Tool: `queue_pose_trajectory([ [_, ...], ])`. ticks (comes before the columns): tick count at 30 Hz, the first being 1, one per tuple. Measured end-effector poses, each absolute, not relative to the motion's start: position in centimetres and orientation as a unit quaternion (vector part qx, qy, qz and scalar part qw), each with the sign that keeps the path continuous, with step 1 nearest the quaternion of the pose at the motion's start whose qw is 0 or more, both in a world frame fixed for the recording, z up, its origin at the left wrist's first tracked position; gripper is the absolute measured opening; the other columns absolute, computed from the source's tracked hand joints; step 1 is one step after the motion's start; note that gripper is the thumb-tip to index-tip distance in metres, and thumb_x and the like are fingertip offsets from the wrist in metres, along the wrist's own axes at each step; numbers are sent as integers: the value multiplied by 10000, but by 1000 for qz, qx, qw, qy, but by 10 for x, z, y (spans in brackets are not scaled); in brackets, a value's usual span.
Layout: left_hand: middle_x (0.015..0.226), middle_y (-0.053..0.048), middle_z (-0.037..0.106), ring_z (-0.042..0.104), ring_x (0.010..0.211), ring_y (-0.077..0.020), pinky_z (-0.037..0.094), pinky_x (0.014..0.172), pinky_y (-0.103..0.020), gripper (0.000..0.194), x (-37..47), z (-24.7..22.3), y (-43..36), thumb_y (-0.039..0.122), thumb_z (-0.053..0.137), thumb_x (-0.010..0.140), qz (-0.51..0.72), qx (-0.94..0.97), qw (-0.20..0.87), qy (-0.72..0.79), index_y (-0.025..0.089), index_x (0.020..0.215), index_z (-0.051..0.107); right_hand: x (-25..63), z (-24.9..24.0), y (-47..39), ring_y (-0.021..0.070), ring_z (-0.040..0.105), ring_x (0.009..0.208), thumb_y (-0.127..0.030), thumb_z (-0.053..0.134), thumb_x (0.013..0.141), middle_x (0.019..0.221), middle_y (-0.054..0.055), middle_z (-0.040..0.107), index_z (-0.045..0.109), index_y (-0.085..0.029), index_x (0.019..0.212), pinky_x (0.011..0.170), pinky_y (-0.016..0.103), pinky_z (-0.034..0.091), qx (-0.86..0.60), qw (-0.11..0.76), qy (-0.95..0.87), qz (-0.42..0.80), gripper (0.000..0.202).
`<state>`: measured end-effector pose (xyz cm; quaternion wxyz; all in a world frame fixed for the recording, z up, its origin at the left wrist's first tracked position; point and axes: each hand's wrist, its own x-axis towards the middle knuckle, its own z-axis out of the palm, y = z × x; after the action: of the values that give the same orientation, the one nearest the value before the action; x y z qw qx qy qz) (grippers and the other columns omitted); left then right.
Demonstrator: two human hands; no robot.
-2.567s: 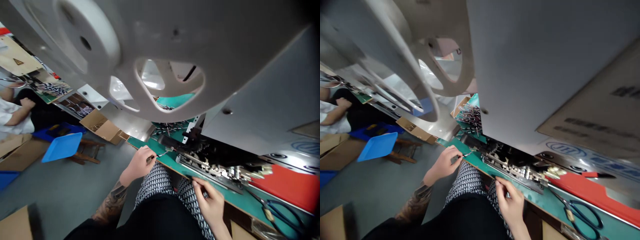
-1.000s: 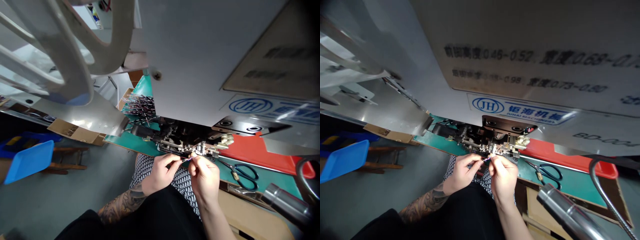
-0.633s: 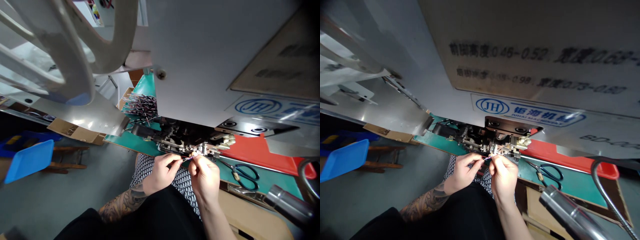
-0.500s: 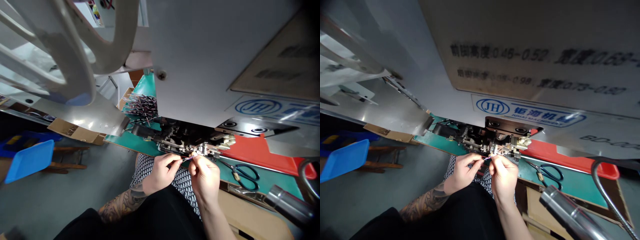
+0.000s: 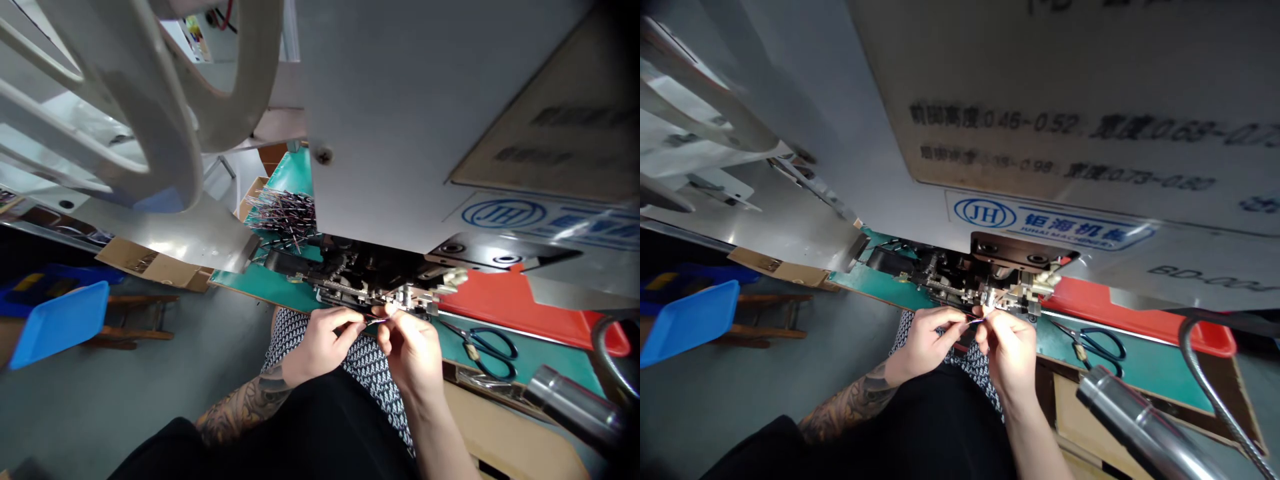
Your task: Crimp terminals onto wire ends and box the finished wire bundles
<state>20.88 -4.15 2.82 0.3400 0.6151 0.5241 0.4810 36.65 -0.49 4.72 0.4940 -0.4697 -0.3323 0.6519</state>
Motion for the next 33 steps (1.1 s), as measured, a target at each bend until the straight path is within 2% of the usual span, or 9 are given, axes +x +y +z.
queue_pose_trajectory([
  [2, 808, -55, 776, 722, 697, -166, 601, 681, -275, 163, 208, 32, -43, 213, 678, 996, 456, 591, 411, 523, 161, 876, 775, 372, 49, -2, 82, 394, 368, -490, 877, 803, 456, 39, 597, 725, -156, 529, 411, 255, 285, -455, 458, -341, 683, 458],
  [5, 731, -57, 746, 721, 627, -163, 598, 600, -254, 160, 206, 34, -46, 256, 698, 972, 442, 509, 536, 508, 137, 878, 750, 376, 50, -1, 76, 380, 382, -444, 883, 815, 413, -8, 518, 782, -158, 628, 418, 233, 292, -437, 448, -354, 695, 357],
  [10, 792, -94, 770, 717, 564, -151, 558, 495, -217, 222, 202, 33, -48, 328, 756, 923, 443, 397, 668, 446, 114, 896, 703, 379, 43, -12, 105, 505, 432, -370, 873, 852, 532, 13, 635, 864, -186, 849, 418, 214, 383, -427, 499, -377, 653, 185],
  [13, 782, -90, 768, 686, 520, -128, 515, 450, -193, 244, 198, 34, -48, 340, 774, 912, 438, 388, 685, 435, 109, 883, 702, 383, 38, -15, 130, 554, 447, -333, 875, 853, 573, 17, 677, 878, -205, 955, 416, 229, 432, -421, 501, -413, 633, 164],
  [18, 754, -75, 758, 686, 514, -125, 505, 440, -184, 232, 196, 33, -49, 323, 786, 903, 431, 396, 679, 444, 113, 869, 692, 387, 38, -15, 142, 564, 466, -302, 883, 846, 574, 10, 673, 856, -194, 879, 449, 255, 486, -462, 492, -490, 552, 116],
  [22, 788, -81, 767, 756, 597, -165, 583, 514, -214, 288, 199, 30, -50, 366, 812, 901, 441, 366, 699, 428, 123, 893, 658, 385, 37, -19, 136, 562, 488, -312, 840, 894, 588, 9, 660, 824, -191, 842, 465, 244, 467, -461, 496, -488, 551, 133],
  [28, 823, -102, 777, 808, 708, -225, 674, 658, -305, 409, 206, 28, -49, 462, 860, 879, 457, 319, 730, 396, 129, 942, 632, 373, 29, -26, 137, 583, 531, -266, 842, 890, 667, 2, 694, 791, -209, 851, 498, 246, 486, -457, 563, -454, 517, 86],
  [33, 819, -60, 750, 792, 698, -204, 688, 702, -325, 436, 214, 25, -50, 468, 906, 840, 484, 319, 703, 412, 134, 922, 638, 365, 27, -30, 136, 568, 535, -255, 832, 901, 674, -6, 679, 770, -209, 849, 496, 254, 458, -462, 594, -436, 493, 93],
])
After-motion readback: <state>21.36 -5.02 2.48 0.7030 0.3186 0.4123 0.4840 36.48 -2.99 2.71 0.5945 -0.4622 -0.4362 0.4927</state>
